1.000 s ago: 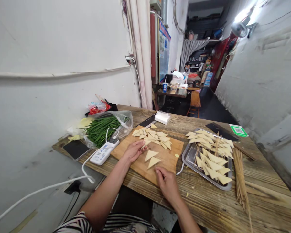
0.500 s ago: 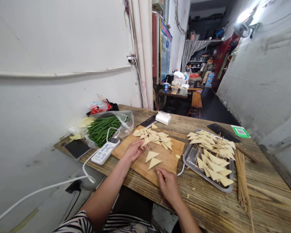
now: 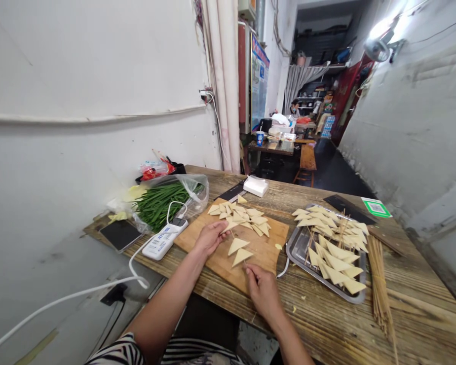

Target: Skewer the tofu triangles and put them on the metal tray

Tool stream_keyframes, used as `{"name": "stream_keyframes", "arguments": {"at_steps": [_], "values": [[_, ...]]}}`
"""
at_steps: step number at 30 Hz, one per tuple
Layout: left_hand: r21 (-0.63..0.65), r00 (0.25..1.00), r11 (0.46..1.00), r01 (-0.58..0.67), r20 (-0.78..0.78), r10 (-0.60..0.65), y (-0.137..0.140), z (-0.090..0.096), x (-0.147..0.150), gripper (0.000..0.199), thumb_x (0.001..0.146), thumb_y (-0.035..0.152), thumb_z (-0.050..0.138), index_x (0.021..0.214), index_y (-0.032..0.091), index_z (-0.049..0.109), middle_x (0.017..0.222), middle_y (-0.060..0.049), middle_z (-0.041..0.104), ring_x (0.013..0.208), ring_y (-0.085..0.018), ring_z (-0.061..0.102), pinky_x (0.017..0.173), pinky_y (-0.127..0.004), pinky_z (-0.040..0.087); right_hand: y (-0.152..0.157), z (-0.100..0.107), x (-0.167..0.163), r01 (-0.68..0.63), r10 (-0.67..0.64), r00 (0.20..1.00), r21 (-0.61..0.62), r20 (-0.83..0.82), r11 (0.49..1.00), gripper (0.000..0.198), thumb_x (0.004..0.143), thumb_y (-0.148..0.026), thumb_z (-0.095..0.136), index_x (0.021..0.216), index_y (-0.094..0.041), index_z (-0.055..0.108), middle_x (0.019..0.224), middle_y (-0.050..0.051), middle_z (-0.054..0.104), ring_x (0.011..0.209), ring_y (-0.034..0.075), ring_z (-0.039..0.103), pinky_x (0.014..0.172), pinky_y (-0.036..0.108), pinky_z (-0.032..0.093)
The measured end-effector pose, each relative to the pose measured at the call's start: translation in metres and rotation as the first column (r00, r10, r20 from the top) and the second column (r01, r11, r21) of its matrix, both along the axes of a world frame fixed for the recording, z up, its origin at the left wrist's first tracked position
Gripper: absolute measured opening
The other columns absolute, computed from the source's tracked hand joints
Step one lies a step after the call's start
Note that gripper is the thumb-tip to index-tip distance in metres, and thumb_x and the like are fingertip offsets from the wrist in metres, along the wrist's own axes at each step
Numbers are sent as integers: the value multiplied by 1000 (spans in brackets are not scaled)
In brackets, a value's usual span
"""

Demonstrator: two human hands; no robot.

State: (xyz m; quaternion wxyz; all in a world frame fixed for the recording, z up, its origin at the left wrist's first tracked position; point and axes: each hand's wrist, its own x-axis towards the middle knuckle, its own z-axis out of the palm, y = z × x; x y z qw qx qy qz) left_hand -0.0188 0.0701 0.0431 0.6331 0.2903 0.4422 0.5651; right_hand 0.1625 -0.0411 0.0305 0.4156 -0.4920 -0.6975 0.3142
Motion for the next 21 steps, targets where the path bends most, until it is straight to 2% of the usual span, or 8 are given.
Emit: {"name": "stream_keyframes", "arguments": {"at_steps": [6,18,21], "values": [[-2,999,999,53,-14,-53,-5,4,6,30,51,29,75,70,8,64,63,-2,58,50,-5,51,41,-13,33,1,-2,1,6,-6,1000,4,13,1000,31,86,-31,42,95,-15,67,89,8,68,78,21,63,70,28,48],[34,986,987,160,-62,-157,-16,7,17,32,54,33,73,72,8,64,60,-1,57,47,-4,46,42,-15,29,0,-2,1,16,-16,1000,8,7,1000,33,86,-33,40,94,-15,66,86,8,68,77,21,63,68,27,47],[26,980,983,180,-94,-176,-18,9,19,34,55,34,72,74,8,64,59,0,54,45,-3,42,39,-15,24,1,-3,0,23,-23,1000,9,-11,1000,33,87,-33,40,93,-14,66,84,8,68,76,20,62,67,26,47]]}}
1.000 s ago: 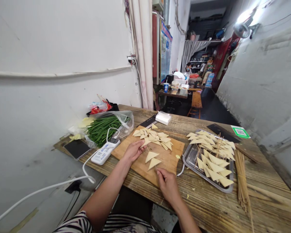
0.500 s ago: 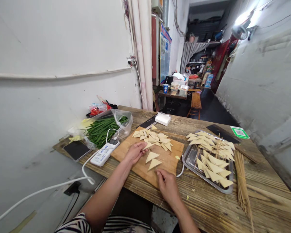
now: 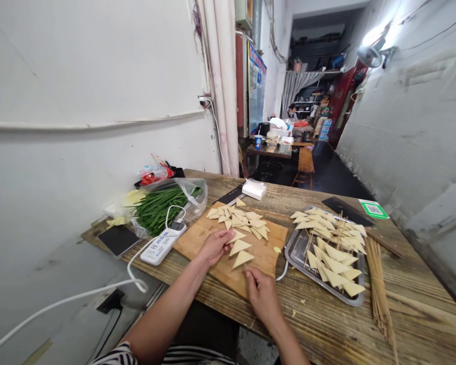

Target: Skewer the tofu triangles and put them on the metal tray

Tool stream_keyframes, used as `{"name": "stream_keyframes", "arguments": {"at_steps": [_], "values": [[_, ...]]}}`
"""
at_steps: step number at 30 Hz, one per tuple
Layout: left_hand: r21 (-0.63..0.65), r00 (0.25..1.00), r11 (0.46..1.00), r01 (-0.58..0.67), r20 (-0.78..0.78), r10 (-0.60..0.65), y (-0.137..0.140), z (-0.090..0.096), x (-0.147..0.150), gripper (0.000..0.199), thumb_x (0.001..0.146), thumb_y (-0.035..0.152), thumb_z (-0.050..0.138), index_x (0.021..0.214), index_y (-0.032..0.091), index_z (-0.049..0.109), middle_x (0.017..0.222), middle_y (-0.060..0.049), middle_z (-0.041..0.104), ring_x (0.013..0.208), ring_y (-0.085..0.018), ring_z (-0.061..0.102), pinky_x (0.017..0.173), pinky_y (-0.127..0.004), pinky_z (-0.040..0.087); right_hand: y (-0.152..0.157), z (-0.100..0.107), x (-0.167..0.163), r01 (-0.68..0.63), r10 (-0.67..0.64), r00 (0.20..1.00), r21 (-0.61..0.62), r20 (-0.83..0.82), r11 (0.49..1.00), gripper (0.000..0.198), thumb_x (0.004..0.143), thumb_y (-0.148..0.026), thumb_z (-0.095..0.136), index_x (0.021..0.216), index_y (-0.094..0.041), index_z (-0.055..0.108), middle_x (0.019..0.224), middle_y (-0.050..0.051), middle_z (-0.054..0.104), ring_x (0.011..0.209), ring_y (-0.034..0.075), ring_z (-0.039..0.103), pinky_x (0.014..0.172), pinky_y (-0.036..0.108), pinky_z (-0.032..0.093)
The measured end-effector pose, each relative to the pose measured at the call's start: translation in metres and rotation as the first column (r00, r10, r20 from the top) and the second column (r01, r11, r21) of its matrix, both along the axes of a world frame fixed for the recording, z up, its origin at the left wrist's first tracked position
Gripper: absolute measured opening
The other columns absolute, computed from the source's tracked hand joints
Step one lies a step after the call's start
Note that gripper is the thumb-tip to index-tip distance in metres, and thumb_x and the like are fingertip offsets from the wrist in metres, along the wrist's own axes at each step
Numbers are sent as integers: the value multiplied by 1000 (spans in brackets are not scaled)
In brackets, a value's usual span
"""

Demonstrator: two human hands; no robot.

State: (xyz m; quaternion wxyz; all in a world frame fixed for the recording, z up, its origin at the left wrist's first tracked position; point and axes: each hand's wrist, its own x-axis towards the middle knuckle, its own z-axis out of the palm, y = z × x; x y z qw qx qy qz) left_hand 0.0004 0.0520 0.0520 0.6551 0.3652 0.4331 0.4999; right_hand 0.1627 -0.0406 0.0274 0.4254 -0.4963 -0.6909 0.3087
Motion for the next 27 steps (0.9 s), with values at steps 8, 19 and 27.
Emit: {"name": "stream_keyframes", "arguments": {"at_steps": [8,19,27], "values": [[111,982,994,-23,-184,44,-2,-5,-4,36,67,47,59,72,11,61,52,3,47,44,-5,39,39,-16,23,-2,2,0,28,-28,999,22,-22,999,31,87,-31,39,91,-14,64,69,4,64,66,17,60,61,22,44],[-41,998,997,69,-1,-69,-11,5,-1,32,61,37,68,82,13,64,78,-5,66,67,-14,60,62,-23,46,-2,0,0,-12,12,1000,28,-3,1000,24,86,-25,41,86,-16,64,74,3,64,67,15,58,62,20,42],[-115,998,993,-24,63,31,-7,5,-1,26,60,28,70,77,10,62,72,-8,66,66,-14,63,63,-24,49,-3,2,1,-43,43,999,35,2,998,23,86,-24,42,85,-16,64,77,3,66,70,15,59,65,20,44]]}}
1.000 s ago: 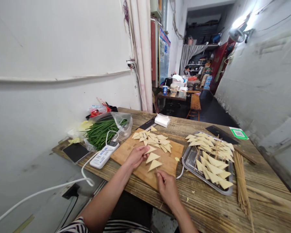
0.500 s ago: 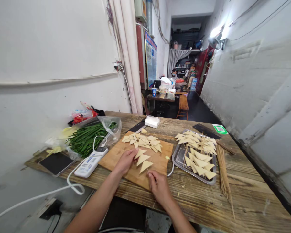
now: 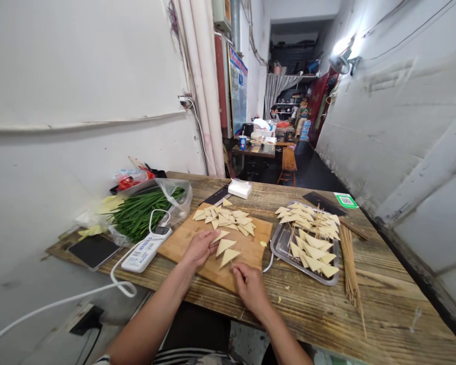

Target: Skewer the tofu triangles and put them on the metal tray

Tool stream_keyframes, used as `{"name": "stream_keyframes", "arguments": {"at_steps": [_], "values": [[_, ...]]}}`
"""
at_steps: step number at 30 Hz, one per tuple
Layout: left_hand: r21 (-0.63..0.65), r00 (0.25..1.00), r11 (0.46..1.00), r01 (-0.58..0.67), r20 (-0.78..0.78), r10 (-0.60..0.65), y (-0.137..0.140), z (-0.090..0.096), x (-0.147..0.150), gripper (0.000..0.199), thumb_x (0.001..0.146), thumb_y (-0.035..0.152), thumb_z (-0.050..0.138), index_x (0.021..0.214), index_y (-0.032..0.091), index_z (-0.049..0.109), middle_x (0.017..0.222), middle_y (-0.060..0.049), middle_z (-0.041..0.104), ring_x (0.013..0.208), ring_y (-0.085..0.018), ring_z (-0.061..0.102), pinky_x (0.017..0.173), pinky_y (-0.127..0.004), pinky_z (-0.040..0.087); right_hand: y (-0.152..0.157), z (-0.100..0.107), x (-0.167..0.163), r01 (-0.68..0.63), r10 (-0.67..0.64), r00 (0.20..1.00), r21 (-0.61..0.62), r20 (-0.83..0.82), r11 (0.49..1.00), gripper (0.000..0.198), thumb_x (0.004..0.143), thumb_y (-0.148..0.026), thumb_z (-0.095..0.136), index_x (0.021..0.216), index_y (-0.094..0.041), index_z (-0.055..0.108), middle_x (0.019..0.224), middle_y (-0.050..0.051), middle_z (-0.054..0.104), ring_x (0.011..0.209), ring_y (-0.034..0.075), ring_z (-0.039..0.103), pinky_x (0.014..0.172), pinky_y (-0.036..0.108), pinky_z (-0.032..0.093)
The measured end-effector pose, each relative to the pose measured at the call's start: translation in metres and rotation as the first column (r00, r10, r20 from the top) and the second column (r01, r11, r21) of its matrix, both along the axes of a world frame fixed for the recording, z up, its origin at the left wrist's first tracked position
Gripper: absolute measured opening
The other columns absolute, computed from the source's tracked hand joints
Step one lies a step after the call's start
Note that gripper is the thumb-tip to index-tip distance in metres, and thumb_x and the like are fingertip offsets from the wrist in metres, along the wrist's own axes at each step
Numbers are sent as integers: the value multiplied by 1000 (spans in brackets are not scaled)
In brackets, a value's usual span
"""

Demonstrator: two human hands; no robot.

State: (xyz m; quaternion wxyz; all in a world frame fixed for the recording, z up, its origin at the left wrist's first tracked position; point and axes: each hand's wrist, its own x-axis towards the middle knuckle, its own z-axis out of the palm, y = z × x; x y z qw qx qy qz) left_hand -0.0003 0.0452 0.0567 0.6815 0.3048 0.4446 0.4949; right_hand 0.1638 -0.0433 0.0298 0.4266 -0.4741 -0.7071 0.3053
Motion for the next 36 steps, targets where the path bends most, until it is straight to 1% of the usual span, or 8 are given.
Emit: {"name": "stream_keyframes", "arguments": {"at_steps": [2,6,10,13,16,21,26,36], "values": [[-3,1000,1000,-15,-8,15,1,2,-1,26,61,28,69,78,10,61,74,-8,66,67,-15,63,64,-25,49,0,0,0,-3,3,1000,3,3,1000,24,86,-24,42,85,-16,64,75,3,65,69,15,59,64,20,44],[23,1000,1000,21,4,-21,1,4,-3,26,63,27,68,80,10,60,77,-9,66,72,-16,63,67,-25,50,-1,0,0,12,-13,1000,11,8,1000,25,87,-24,41,86,-16,64,75,2,65,67,14,58,64,21,44],[2,1000,1000,20,14,-20,1,2,-3,20,65,25,68,77,11,59,77,-8,66,71,-15,64,64,-23,50,-2,2,-3,52,-52,998,27,19,998,25,86,-24,41,82,-16,65,70,1,64,63,14,57,61,20,43],[26,996,999,37,76,-39,0,2,-1,22,66,25,67,82,12,59,82,-9,66,75,-16,63,65,-24,51,-1,2,-4,80,-81,997,37,17,996,25,86,-24,41,81,-17,65,68,1,64,62,13,57,59,19,42],[31,986,994,103,128,-106,-6,4,3,28,67,27,67,89,12,59,86,-10,66,77,-17,63,65,-25,51,-1,1,-4,101,-101,995,43,-3,994,26,86,-25,40,83,-16,65,71,2,65,65,14,59,62,20,43],[-40,976,977,211,63,-208,-16,0,15,35,59,18,72,91,11,60,90,-10,66,75,-16,63,67,-26,52,0,-2,-2,96,-95,995,47,-35,994,25,86,-25,41,87,-15,64,74,3,65,67,15,59,62,21,43],[-52,985,988,145,105,-139,-15,-7,19,34,57,15,74,89,10,61,88,-10,66,75,-16,63,71,-27,51,-1,-4,0,90,-88,995,54,-40,994,25,87,-26,41,88,-17,64,76,4,66,69,16,60,63,23,44],[-62,988,993,100,124,-92,-15,-8,18,28,59,14,73,84,9,60,82,-10,67,73,-16,64,69,-25,51,-2,-1,0,81,-80,996,58,-27,995,26,87,-29,40,89,-18,64,78,4,67,69,17,60,63,23,44]]}}
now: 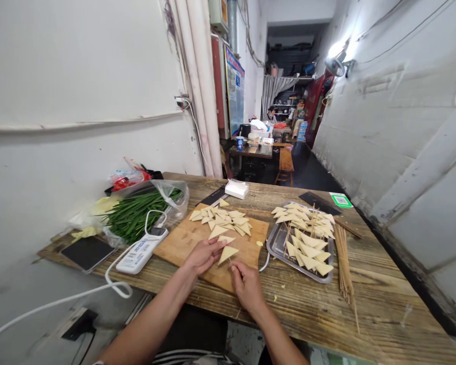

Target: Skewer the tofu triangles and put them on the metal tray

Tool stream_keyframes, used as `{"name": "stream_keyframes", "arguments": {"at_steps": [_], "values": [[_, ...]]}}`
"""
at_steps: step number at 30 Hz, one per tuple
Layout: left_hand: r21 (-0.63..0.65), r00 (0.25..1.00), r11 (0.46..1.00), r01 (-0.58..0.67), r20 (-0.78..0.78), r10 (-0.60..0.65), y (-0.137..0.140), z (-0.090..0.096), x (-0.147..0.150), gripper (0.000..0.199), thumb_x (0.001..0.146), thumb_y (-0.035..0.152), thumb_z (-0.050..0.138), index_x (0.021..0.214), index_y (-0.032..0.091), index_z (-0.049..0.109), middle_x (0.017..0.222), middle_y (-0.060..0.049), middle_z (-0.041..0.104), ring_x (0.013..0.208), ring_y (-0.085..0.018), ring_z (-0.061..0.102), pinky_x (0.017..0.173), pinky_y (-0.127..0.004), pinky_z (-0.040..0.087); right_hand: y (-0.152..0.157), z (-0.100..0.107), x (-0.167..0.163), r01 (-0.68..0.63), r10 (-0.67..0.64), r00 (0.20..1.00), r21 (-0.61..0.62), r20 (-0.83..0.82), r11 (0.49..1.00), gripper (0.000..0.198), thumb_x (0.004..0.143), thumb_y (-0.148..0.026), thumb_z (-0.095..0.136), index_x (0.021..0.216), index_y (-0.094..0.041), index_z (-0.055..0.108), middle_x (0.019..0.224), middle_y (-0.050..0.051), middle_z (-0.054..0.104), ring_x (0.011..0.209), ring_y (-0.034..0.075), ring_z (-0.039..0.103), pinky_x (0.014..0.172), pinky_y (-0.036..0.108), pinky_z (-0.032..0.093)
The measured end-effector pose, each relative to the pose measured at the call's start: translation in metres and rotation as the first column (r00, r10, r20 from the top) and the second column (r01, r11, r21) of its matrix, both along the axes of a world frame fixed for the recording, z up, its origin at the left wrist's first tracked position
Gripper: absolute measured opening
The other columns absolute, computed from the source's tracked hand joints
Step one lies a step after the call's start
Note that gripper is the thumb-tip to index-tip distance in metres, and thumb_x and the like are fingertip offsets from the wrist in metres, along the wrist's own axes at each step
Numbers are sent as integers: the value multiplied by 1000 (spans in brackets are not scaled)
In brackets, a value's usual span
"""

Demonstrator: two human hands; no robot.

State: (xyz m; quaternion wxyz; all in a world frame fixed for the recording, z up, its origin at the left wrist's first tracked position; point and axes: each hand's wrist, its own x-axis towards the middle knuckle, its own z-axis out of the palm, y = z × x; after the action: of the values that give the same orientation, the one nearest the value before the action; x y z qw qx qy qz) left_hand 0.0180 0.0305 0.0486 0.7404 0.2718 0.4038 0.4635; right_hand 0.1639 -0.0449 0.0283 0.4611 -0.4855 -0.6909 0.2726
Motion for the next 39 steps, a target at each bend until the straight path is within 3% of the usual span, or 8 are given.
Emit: {"name": "stream_keyframes", "arguments": {"at_steps": [8,13,16,20,24,30,34,39], "values": [[-21,999,999,25,-42,-26,-2,4,-2,21,64,13,68,84,11,61,79,-9,67,71,-14,64,65,-21,50,-1,3,-2,14,-14,999,6,29,1000,27,87,-26,39,82,-17,64,70,1,64,63,13,58,60,19,42],[62,993,993,97,-78,-92,-5,9,-9,27,69,28,65,91,12,60,82,-9,67,76,-16,64,72,-28,50,-7,10,0,68,-68,997,9,40,998,28,89,-27,36,81,-17,62,55,-2,56,51,11,52,51,18,39],[209,966,978,-25,-247,77,-3,2,-18,40,67,35,65,100,13,57,78,-7,67,72,-17,64,73,-30,49,-14,30,18,94,-94,995,21,41,995,26,89,-28,36,89,-17,60,50,-4,50,46,11,48,49,18,38],[373,877,925,-76,-415,240,1,-13,-28,46,67,41,63,104,14,57,77,-6,68,64,-16,63,72,-28,48,-16,70,60,114,-122,975,54,183,992,24,89,-28,39,89,-19,61,67,1,59,62,14,55,59,21,41],[335,937,941,-45,-312,156,-3,-7,-24,47,68,42,62,105,13,56,86,-9,67,77,-18,63,78,-30,46,-9,96,94,84,-121,928,118,352,989,24,89,-25,39,90,-20,63,85,4,64,78,16,58,70,24,43],[265,999,963,47,-26,-41,-10,25,-7,44,69,41,61,103,13,58,99,-13,63,93,-21,59,83,-34,44,-4,85,91,27,-71,890,104,450,994,26,89,-27,38,91,-21,64,86,4,66,79,17,60,71,25,45],[350,958,936,-40,-254,136,-4,18,-12,42,67,39,63,100,13,59,93,-10,66,88,-19,60,80,-30,45,-4,80,103,20,-64,875,97,479,995,26,89,-27,38,91,-21,64,89,4,66,81,17,61,72,26,45],[405,825,913,-46,-499,263,3,-13,-29,45,66,43,61,99,12,59,85,-8,67,75,-17,61,70,-27,47,14,110,169,177,-248,787,179,565,968,27,87,-32,37,93,-20,60,87,5,66,75,19,61,68,28,45]]}}
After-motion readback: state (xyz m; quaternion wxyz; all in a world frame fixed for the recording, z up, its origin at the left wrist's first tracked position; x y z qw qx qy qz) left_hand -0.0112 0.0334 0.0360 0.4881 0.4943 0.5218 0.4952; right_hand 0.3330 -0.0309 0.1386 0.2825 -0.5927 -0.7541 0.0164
